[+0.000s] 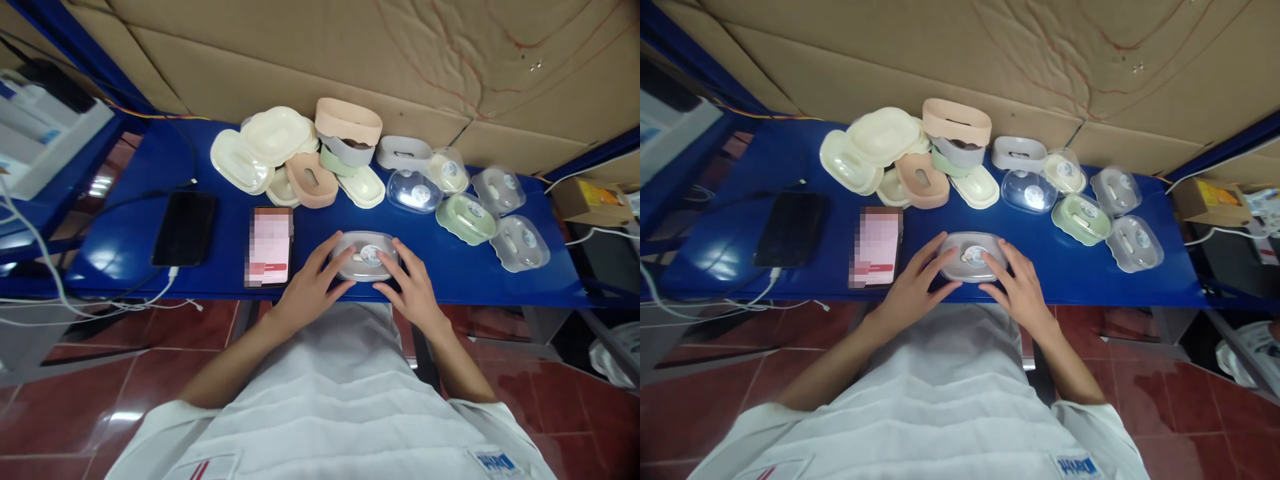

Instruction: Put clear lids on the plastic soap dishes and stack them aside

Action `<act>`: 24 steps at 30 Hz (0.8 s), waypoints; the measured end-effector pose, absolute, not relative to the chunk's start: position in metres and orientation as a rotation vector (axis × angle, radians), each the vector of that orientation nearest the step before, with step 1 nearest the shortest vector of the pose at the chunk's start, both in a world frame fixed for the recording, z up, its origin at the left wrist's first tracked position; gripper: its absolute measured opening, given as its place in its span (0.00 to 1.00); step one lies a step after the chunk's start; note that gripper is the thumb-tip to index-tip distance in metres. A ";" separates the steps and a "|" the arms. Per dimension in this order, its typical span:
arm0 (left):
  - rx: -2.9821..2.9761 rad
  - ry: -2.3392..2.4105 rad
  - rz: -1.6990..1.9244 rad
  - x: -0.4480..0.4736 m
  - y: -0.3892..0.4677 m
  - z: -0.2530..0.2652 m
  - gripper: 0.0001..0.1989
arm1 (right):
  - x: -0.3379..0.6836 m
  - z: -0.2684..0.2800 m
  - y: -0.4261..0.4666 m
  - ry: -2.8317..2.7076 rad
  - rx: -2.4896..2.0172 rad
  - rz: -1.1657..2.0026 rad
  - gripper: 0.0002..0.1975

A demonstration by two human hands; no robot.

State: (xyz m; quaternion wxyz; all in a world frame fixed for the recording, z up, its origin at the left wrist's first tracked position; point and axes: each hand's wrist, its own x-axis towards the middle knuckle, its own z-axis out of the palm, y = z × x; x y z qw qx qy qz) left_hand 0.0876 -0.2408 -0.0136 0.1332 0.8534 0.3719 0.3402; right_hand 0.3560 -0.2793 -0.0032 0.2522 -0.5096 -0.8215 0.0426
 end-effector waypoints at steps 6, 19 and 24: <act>2.394 1.083 1.010 0.087 -0.238 -0.017 0.34 | 0.359 -0.001 -0.272 -2.295 -1.343 0.117 0.40; 2.406 1.034 1.023 0.087 -0.240 -0.018 0.31 | 0.394 0.012 -0.264 -2.245 -1.442 0.142 0.35; 2.427 1.018 1.013 0.086 -0.241 -0.018 0.31 | 0.393 0.022 -0.255 -2.328 -1.382 0.265 0.43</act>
